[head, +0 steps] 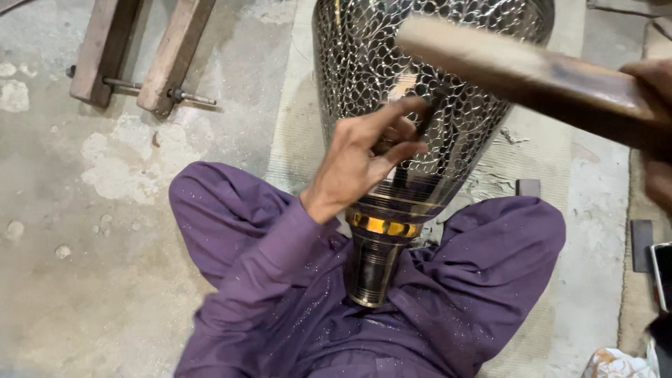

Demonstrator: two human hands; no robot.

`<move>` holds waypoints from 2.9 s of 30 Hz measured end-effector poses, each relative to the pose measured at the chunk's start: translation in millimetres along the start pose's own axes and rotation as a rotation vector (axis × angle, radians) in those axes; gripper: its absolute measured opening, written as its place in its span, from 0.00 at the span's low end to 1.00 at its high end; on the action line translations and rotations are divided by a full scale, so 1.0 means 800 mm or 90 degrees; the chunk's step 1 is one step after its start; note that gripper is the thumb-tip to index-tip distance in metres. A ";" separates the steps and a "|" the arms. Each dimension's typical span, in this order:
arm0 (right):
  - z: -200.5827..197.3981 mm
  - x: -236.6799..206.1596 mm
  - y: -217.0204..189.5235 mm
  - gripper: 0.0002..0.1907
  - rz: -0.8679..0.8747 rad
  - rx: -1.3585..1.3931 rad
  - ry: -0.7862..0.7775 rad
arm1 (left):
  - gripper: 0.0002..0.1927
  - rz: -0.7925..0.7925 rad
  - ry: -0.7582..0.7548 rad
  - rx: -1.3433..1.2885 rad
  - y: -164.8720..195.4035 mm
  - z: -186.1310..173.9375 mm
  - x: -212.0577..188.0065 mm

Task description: The person sits cross-legged on the floor with a large engraved metal vase held between their legs. They position a chisel against the vase surface and repeatedly strike it with a wooden mallet to carve decorative patterns, repositioning the chisel and rotating the vase to work on different areas.

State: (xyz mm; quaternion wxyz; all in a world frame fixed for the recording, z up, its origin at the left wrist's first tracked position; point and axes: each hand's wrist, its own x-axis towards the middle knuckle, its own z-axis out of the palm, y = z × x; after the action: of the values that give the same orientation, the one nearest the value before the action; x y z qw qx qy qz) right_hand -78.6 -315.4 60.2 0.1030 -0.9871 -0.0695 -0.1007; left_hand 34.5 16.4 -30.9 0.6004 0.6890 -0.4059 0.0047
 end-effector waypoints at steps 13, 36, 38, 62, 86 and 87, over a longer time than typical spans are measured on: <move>0.040 -0.127 -0.098 0.23 0.193 -0.019 0.096 | 0.26 0.097 -0.340 0.123 0.013 -0.007 0.055; 0.127 -0.200 -0.133 0.17 0.211 0.098 0.333 | 0.19 0.110 -0.481 0.222 0.042 -0.016 0.070; 0.126 -0.189 -0.140 0.21 0.286 0.385 0.385 | 0.20 0.142 -0.462 0.237 0.046 -0.014 0.070; 0.116 -0.207 -0.113 0.27 0.237 0.147 0.255 | 0.22 0.129 -0.423 0.236 0.033 -0.029 0.053; 0.055 -0.150 0.027 0.20 0.162 -0.046 -0.003 | 0.23 -0.012 -0.093 0.066 0.023 -0.019 0.004; 0.056 -0.147 0.034 0.17 0.187 -0.108 -0.031 | 0.23 -0.017 -0.074 0.057 0.023 -0.017 0.002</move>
State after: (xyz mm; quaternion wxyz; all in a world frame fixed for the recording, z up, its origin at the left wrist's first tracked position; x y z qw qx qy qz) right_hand -180.3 -345.9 -12.9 0.0315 -0.9940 0.0819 -0.0659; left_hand 31.8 27.8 -11.1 0.5442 0.7197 -0.4305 -0.0251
